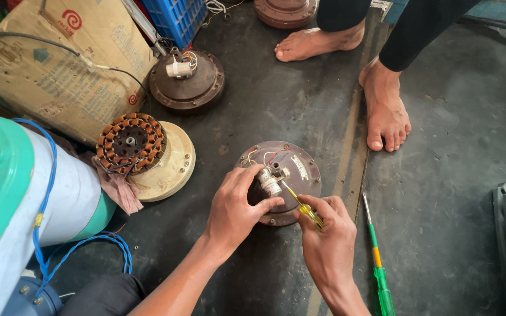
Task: The person sits on the floor of a repair workshop and disassembles an electric fan motor. They use screwdrivers to unscrew and pry the motor housing apart, separate the cover from the stator, and work on the small capacitor and wiring attached to the motor.
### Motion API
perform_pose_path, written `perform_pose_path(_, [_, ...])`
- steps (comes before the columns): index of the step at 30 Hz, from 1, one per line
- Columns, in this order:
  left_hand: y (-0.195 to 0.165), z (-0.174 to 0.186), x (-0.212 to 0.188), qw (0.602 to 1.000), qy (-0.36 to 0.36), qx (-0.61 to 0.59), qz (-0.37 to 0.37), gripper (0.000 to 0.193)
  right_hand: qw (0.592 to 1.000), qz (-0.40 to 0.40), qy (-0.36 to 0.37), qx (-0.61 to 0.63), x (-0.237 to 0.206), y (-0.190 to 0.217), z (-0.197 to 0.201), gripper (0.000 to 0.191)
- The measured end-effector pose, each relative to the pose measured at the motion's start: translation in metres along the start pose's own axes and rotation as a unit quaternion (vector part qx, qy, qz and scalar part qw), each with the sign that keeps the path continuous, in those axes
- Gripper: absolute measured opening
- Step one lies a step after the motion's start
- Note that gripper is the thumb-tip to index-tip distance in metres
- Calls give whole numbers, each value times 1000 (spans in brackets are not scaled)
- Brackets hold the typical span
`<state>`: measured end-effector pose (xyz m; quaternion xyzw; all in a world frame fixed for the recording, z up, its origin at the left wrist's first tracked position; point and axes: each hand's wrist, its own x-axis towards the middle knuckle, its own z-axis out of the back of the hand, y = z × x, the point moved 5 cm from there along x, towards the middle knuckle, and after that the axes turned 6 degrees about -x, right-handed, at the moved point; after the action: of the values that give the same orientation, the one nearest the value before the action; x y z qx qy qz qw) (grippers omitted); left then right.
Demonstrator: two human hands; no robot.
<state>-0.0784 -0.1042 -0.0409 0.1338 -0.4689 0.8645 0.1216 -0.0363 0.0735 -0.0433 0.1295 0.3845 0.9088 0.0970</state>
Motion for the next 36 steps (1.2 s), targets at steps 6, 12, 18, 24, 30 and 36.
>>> perform_pose_path(6, [3,-1,-1,1000,2,-3,8,67,999,-14,15,33,5,-14,-6,28])
perform_pose_path(12, [2,-1,2,1000,2,1,3,66,943,-189,139,238,9,-35,-28,28])
perform_pose_path(18, [2,-10,12,996,37,79,9,70,977,159,-22,-137,1,-1,-8,23])
perform_pose_path(24, [8,-11,13,997,36,63,10,64,998,36,52,22,12,-23,-15,23])
perform_pose_path(30, [10,-14,12,997,28,67,5,62,874,-269,231,333,14,-55,-33,23])
perform_pose_path(36, [10,-14,10,998,26,64,0,61,950,214,-80,-213,-7,2,-9,24])
